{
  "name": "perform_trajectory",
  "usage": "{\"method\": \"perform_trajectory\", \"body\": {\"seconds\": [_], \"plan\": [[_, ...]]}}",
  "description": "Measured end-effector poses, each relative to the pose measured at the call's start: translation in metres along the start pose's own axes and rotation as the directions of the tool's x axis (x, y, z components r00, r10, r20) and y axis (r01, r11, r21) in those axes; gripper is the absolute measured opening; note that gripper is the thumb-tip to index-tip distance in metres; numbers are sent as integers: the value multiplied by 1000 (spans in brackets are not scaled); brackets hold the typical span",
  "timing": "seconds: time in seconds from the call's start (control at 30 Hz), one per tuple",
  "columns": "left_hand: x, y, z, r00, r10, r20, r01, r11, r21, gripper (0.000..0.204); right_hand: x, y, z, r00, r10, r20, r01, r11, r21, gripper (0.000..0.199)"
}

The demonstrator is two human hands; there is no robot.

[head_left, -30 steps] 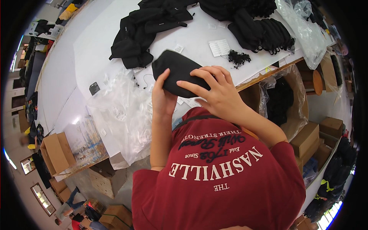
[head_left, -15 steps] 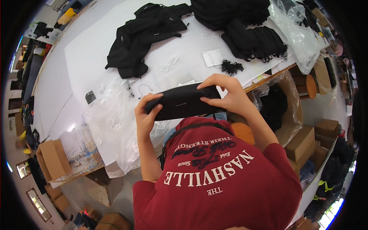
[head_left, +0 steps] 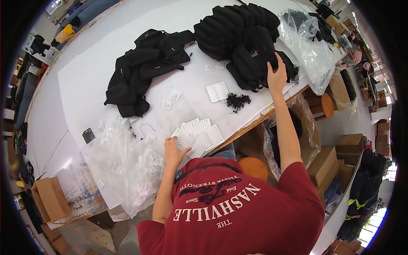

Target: Organize small items and tags into black pouches and stack them on a table.

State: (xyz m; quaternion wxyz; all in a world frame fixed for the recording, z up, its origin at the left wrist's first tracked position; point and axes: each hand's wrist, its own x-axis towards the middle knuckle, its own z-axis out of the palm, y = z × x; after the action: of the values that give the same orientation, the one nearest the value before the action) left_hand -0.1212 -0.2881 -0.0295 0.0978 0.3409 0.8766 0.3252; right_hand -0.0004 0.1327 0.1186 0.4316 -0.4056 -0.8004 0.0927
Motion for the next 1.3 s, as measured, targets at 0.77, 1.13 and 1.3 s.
{"method": "perform_trajectory", "body": {"seconds": [0.77,1.13,1.3], "plan": [[8,-9,-35,829,-299,473,560,431,-708,10,-148,-12,97,757,-198,623,267,964,-18,10],[3,53,-69,846,-235,478,519,163,-839,46,-125,-12,109,617,-34,786,339,913,-226,10],[2,58,-74,931,-76,357,350,463,-815,47,-76,-61,22,818,-122,562,-23,969,244,15]]}}
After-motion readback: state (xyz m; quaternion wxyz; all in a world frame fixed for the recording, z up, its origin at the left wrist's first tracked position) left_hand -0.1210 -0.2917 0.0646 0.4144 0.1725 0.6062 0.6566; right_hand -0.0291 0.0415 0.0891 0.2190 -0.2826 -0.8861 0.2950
